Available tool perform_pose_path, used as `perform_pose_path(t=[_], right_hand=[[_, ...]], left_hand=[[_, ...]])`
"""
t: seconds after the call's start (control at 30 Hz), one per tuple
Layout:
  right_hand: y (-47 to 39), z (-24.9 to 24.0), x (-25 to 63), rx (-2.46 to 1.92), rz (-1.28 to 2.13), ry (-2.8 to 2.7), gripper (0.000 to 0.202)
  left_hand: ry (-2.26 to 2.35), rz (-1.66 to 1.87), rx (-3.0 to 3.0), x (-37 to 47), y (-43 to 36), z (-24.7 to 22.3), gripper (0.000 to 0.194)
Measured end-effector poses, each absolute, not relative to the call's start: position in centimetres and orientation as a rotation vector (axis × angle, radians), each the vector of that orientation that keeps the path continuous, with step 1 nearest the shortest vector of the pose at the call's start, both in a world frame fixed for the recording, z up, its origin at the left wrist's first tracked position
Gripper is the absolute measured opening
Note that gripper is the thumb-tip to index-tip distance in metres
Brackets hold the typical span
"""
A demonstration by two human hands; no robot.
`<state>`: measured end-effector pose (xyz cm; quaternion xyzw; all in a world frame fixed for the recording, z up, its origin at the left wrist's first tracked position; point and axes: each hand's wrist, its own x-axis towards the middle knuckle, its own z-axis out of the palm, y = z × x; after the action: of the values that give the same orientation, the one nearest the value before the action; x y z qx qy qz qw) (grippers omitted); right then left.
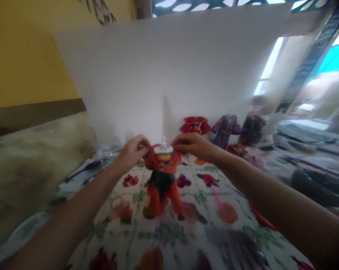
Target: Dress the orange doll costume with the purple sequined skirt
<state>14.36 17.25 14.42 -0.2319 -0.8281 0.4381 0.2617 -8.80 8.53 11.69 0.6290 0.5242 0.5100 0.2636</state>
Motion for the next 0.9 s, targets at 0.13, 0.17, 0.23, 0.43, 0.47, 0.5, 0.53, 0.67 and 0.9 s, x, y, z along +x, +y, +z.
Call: perform_pose_path(t=[0.13, 0.17, 0.23, 0.43, 0.47, 0.5, 0.53, 0.67, 0.9], right_hand=[[17.0, 15.2, 14.3, -0.640, 1.136, -2.248, 0.010], [16.9, 15.4, 14.3, -0.649, 1.131, -2.247, 0.010], [16.7, 15.8, 14.3, -0.661, 1.127, -2.248, 0.009], [16.3, 16.4, 14.3, -0.700, 1.114, -2.273, 0.011], [16.3, 16.5, 14.3, -0.691, 1.103, -2.287, 0.013], [16.3, 16.5, 14.3, -0.679, 1.091, -2.300, 0.015], [16.4, 16.5, 14.3, -0.668, 1.078, -2.309, 0.016], [16.4, 16.6, 14.3, -0.659, 1.028, -2.306, 0.017], [16.0, 17.1, 14.3, -0.684, 1.103, -2.271, 0.012]], left_hand=[[1.459, 1.381, 1.815, -8.9, 8.6, 12.3, 0.005], [1.482, 1.370, 1.863, -8.9, 8.6, 12.4, 0.005], [1.546, 1.336, 1.958, -8.8, 8.6, 12.6, 0.008], [1.665, 1.309, 2.132, -8.6, 8.5, 12.8, 0.014], [1.663, 1.300, 2.151, -8.5, 8.5, 12.9, 0.014], [1.660, 1.286, 2.168, -8.5, 8.5, 13.0, 0.014], [1.661, 1.271, 2.181, -8.4, 8.4, 13.1, 0.013], [1.703, 1.210, 2.188, -8.0, 8.3, 13.7, 0.010], [1.731, 1.252, 2.137, -7.3, 7.8, 14.4, 0.023]])
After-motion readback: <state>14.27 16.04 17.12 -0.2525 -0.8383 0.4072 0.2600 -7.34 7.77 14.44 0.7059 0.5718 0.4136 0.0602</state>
